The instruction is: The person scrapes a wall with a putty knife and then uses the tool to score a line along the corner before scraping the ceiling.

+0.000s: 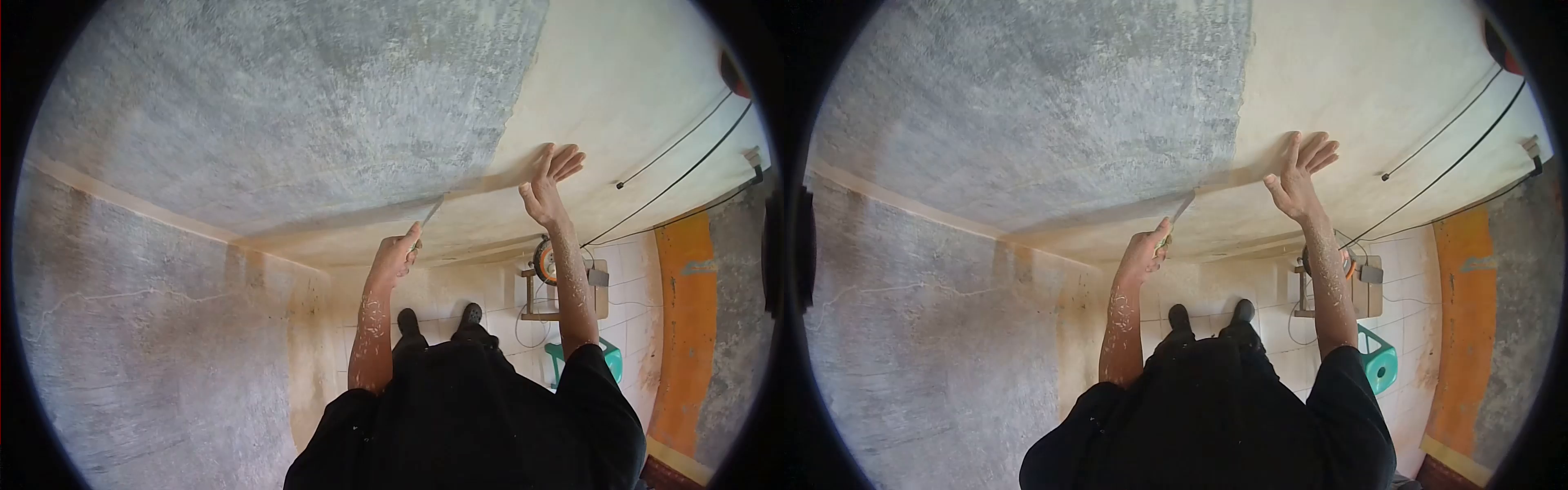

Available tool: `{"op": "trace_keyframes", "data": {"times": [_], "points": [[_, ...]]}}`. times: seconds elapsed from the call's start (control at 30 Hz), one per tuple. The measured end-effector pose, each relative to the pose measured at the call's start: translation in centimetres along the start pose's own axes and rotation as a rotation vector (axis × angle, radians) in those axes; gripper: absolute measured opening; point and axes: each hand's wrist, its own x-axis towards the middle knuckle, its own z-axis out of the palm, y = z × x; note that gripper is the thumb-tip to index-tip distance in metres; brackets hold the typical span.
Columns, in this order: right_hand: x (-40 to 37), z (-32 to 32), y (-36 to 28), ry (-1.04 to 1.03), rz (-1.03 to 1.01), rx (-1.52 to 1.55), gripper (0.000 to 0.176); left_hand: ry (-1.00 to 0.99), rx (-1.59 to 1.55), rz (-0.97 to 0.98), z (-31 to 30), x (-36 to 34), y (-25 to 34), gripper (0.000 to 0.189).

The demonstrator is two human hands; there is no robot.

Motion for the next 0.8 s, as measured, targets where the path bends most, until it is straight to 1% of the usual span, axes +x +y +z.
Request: {"op": "trace_keyframes", "data": {"times": [0.03, 0.1, 0.17, 0.27, 0.37, 0.47, 0.5, 0.6, 0.7, 0.73, 0.8], "points": [[0.4, 0.2, 0.0, 0.008, -0.004, 0.015, 0.090, 0.023, -0.025, 0.009, 0.0, 0.1, -0.3, 0.051], [0.0, -0.4, -0.1, -0.050, -0.007, 0.040, 0.091, 0.060, -0.032, 0.018, -0.5, -0.3, -0.9, 0.051], [0.5, -0.9, -0.1, -0.054, -0.009, 0.045, 0.090, 0.078, 0.007, 0.056, -1.4, -0.1, -0.1, 0.051], [0.7, -1.3, -0.8, -0.060, 0.004, 0.036, 0.087, 0.013, 0.010, 0.043, -0.2, 0.2, -0.5, 0.050], [0.7, -2.2, -1.5, -0.078, 0.059, 0.049, 0.084, 0.082, 0.045, 0.051, -3.1, -0.3, -0.3, 0.051], [-0.2, -3.4, -2.7, -0.120, 0.121, 0.086, 0.082, -0.013, 0.071, 0.050, -1.1, 0.9, -0.7, 0.053], [0.0, -3.4, -2.8, -0.114, 0.130, 0.082, 0.082, -0.036, 0.080, 0.057, -1.0, 1.2, -0.7, 0.053], [-0.3, -3.0, -3.2, -0.081, 0.150, 0.083, 0.078, 0.077, 0.083, 0.056, -3.2, 0.5, -1.7, 0.053], [0.1, -3.3, -2.9, -0.041, 0.132, 0.055, 0.075, 0.099, 0.128, 0.020, -5.2, 0.3, -0.8, 0.054], [-0.2, -3.3, -3.0, -0.036, 0.128, 0.048, 0.075, 0.072, 0.159, 0.017, -5.3, 0.6, -0.6, 0.055], [-0.3, -3.3, -3.0, 0.044, 0.097, 0.040, 0.072, 0.038, 0.182, 0.014, -4.7, 0.9, -0.4, 0.056]]}}
